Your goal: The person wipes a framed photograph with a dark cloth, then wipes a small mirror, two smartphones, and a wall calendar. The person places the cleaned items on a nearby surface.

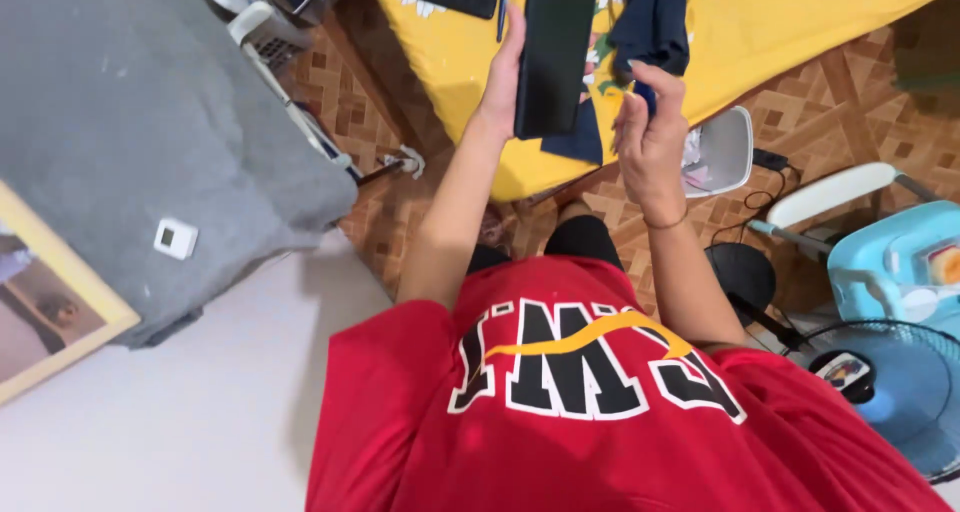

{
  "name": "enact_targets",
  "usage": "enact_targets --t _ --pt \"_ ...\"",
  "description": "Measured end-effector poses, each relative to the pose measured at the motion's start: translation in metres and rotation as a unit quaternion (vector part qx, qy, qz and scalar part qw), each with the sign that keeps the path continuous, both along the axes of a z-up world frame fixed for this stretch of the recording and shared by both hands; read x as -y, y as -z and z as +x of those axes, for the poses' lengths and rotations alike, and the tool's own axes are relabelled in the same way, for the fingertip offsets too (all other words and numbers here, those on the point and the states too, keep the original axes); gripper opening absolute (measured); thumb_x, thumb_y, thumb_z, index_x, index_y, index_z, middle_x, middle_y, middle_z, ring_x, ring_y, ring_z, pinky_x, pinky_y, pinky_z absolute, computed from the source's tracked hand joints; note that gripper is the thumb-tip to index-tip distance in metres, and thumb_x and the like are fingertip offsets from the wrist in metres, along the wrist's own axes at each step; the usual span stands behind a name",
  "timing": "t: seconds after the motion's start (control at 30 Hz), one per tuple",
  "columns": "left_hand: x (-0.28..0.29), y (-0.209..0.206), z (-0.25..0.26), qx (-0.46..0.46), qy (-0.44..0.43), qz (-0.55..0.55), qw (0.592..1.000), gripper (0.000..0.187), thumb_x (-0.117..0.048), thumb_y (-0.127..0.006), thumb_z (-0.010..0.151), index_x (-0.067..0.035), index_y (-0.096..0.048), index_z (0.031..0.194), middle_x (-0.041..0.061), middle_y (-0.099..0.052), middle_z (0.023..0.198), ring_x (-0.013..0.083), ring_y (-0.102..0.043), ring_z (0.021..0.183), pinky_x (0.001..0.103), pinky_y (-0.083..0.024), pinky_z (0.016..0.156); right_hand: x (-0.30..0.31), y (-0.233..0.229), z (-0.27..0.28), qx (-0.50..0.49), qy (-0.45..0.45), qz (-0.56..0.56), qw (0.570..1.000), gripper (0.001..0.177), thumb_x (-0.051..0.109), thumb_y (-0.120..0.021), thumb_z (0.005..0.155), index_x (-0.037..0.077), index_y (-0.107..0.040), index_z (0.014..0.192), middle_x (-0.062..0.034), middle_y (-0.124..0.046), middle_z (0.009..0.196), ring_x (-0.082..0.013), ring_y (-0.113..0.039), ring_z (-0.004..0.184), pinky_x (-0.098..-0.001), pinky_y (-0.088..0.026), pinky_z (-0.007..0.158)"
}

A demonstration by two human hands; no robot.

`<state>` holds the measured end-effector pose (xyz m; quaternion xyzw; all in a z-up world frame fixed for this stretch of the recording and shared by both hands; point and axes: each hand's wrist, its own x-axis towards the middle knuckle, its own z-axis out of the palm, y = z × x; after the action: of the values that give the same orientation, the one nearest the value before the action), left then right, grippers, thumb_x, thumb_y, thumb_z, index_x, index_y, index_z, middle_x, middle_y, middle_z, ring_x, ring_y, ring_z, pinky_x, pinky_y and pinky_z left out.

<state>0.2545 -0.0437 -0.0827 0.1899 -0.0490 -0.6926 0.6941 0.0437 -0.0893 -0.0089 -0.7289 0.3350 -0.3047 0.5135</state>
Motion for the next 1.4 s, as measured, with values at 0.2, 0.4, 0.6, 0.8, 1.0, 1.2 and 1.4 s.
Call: enact_targets --t 0.2,0.4,0.6,0.8,1.0,1.2,1.4 --pt "-0.022 -0.014 -0.015 0.010 0.037 -0.021 0.999 0.091 -0.077 -0.040 0.095 -0.001 -0.058 0.142 0.017 -0.064 0.135 0.0242 -0.071 0.101 0.042 -0.061 0.082 -0.034 -0.005 -0.028 -0.038 0.103 -0.262 0.959 0.023 0.015 -0.055 0.120 0.005 -0.051 0.140 -0.0119 -0.065 0.104 -0.0170 -0.066 0.080 -0.0305 -0.057 0.072" --pt "-0.036 -0.020 -0.019 -0.018 0.057 -0.056 0.997 0.091 -0.077 -0.039 0.091 -0.004 -0.054 0.143 0.019 -0.062 0.141 0.0289 -0.071 0.105 0.048 -0.063 0.082 -0.022 -0.011 -0.047 -0.090 0.183 -0.409 0.889 0.023 0.017 -0.053 0.123 0.007 -0.049 0.143 -0.0153 -0.066 0.133 -0.0289 -0.076 0.111 -0.0382 -0.066 0.092" --pt "-0.039 -0.002 -0.017 -0.028 0.045 -0.077 0.996 0.092 -0.076 -0.040 0.097 0.000 -0.054 0.146 0.021 -0.062 0.140 0.0309 -0.070 0.110 0.052 -0.063 0.086 0.014 0.004 -0.066 -0.071 0.252 -0.365 0.893 0.024 0.017 -0.053 0.118 0.013 -0.054 0.142 -0.0095 -0.068 0.129 -0.0234 -0.077 0.099 -0.0338 -0.064 0.078" --pt "-0.038 0.013 -0.005 -0.039 0.037 -0.038 0.998 0.091 -0.079 -0.044 0.086 -0.007 -0.056 0.141 0.018 -0.065 0.134 0.0313 -0.071 0.111 0.053 -0.064 0.087 0.031 0.018 -0.069 -0.064 0.138 -0.315 0.937 0.056 0.006 -0.049 0.122 0.021 -0.022 0.168 -0.0116 -0.044 0.159 -0.0242 -0.063 0.110 -0.0404 -0.060 0.093" --pt "-0.050 0.166 0.004 -0.044 0.028 0.149 0.987 0.092 -0.081 -0.043 0.088 -0.005 -0.062 0.136 0.020 -0.069 0.119 0.0350 -0.072 0.095 0.053 -0.062 0.080 0.040 0.113 -0.034 0.111 0.031 0.189 0.975 0.047 0.007 -0.056 0.124 0.011 -0.027 0.161 -0.0126 -0.052 0.129 -0.0214 -0.068 0.103 -0.0428 -0.068 0.080" --pt "-0.070 0.268 0.010 -0.090 -0.040 0.265 0.959 0.083 -0.076 -0.052 0.083 -0.011 -0.064 0.132 0.012 -0.071 0.120 0.0317 -0.073 0.100 0.055 -0.062 0.088 0.054 0.188 0.064 -0.078 -0.037 0.121 0.989 0.052 0.017 -0.054 0.110 0.017 -0.031 0.156 -0.0135 -0.065 0.094 -0.0186 -0.060 0.059 -0.0311 -0.049 0.052" --pt "-0.079 0.324 0.018 -0.109 0.021 0.299 0.948 0.087 -0.080 -0.052 0.086 -0.005 -0.068 0.126 0.015 -0.074 0.109 0.0323 -0.071 0.093 0.048 -0.061 0.082 0.082 0.287 0.177 -0.106 -0.091 -0.055 0.989 0.031 0.022 -0.054 0.118 0.015 -0.046 0.147 -0.0109 -0.064 0.078 -0.0183 -0.065 0.061 -0.0330 -0.050 0.056"
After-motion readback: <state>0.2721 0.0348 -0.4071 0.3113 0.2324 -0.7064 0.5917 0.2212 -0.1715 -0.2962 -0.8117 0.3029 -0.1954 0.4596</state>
